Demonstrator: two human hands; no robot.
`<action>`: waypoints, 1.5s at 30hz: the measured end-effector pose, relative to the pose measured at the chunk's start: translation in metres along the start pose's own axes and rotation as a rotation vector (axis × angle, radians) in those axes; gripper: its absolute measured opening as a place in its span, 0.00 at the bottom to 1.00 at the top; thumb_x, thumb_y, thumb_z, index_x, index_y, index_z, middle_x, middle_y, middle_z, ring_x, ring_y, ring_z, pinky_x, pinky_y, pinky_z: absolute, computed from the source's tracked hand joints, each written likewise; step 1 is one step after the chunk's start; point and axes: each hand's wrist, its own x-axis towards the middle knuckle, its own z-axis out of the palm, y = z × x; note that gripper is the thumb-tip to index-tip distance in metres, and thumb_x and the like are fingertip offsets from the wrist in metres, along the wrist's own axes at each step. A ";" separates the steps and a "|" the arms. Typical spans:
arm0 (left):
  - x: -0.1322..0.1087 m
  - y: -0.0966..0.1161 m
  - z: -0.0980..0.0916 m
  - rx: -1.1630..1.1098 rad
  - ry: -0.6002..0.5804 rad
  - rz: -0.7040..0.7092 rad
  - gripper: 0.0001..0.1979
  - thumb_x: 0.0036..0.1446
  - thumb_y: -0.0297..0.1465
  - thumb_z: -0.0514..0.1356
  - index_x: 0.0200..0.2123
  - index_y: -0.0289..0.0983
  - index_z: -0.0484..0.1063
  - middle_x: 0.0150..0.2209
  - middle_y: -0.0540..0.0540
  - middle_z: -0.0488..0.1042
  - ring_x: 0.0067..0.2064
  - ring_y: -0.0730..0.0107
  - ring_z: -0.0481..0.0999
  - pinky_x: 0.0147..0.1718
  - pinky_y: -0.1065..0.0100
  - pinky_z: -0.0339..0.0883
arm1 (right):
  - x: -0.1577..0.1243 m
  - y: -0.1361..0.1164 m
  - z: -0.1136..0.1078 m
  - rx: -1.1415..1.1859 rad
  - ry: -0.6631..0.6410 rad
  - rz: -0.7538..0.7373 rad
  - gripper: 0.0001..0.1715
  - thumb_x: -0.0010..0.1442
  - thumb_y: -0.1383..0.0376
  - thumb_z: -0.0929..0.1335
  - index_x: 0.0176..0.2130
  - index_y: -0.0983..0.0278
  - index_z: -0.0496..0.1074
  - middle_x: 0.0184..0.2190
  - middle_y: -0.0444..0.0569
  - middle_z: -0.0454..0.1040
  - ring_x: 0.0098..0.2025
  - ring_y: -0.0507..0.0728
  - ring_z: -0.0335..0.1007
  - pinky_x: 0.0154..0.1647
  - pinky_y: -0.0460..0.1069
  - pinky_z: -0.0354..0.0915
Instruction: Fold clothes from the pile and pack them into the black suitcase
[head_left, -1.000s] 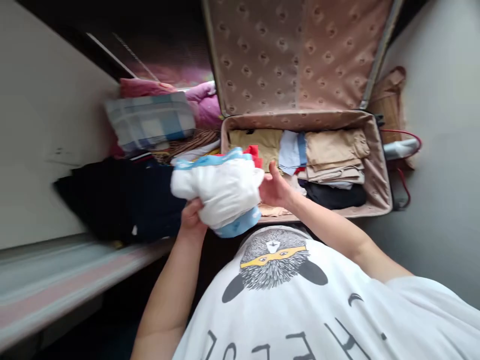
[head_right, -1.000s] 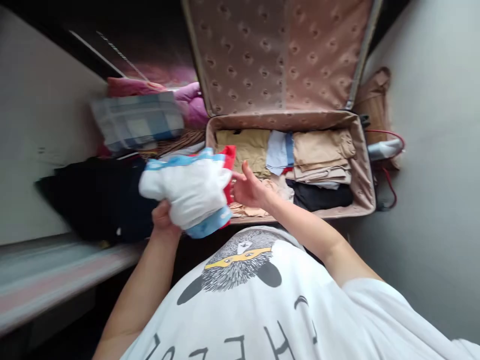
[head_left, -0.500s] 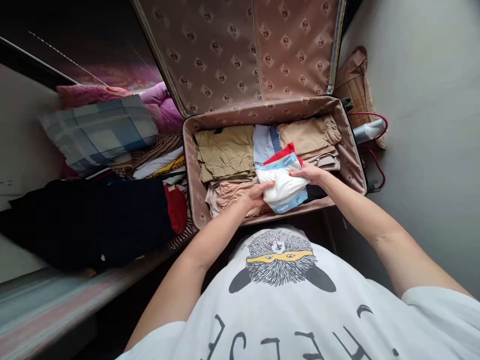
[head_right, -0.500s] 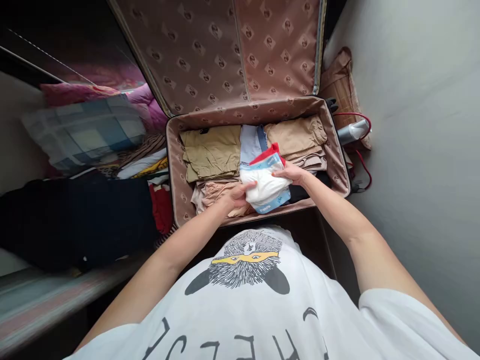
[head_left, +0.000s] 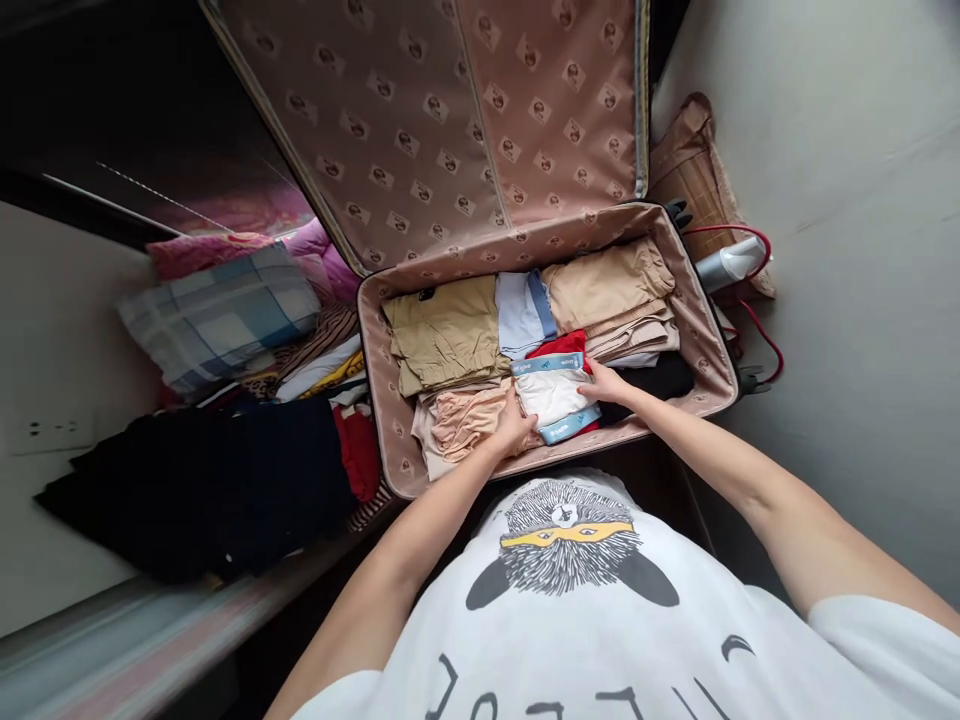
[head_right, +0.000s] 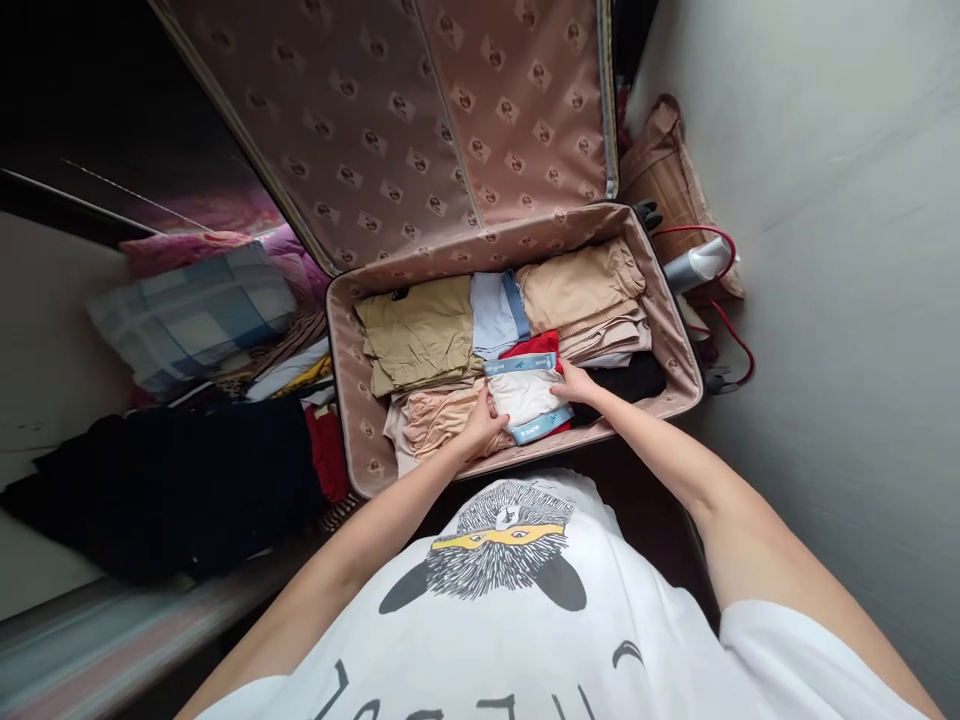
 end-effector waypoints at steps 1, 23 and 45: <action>-0.004 0.003 -0.002 0.154 0.033 0.071 0.46 0.51 0.27 0.68 0.71 0.34 0.56 0.64 0.29 0.69 0.65 0.44 0.70 0.64 0.49 0.63 | -0.005 -0.002 -0.001 -0.173 0.080 -0.023 0.45 0.53 0.66 0.75 0.66 0.71 0.63 0.59 0.68 0.73 0.60 0.71 0.69 0.62 0.62 0.63; -0.068 -0.011 -0.081 0.316 0.097 0.650 0.26 0.67 0.40 0.58 0.63 0.35 0.73 0.68 0.31 0.65 0.71 0.49 0.62 0.69 0.48 0.56 | 0.010 -0.020 0.038 -0.973 -0.020 -0.522 0.36 0.58 0.52 0.67 0.63 0.57 0.71 0.61 0.66 0.72 0.60 0.78 0.70 0.53 0.74 0.68; -0.156 -0.176 -0.333 0.140 0.850 -0.230 0.35 0.61 0.26 0.59 0.72 0.37 0.62 0.65 0.29 0.69 0.66 0.37 0.69 0.67 0.42 0.57 | 0.020 -0.304 0.320 -0.192 -0.453 -0.580 0.20 0.53 0.64 0.70 0.47 0.61 0.79 0.41 0.49 0.82 0.45 0.62 0.78 0.50 0.54 0.72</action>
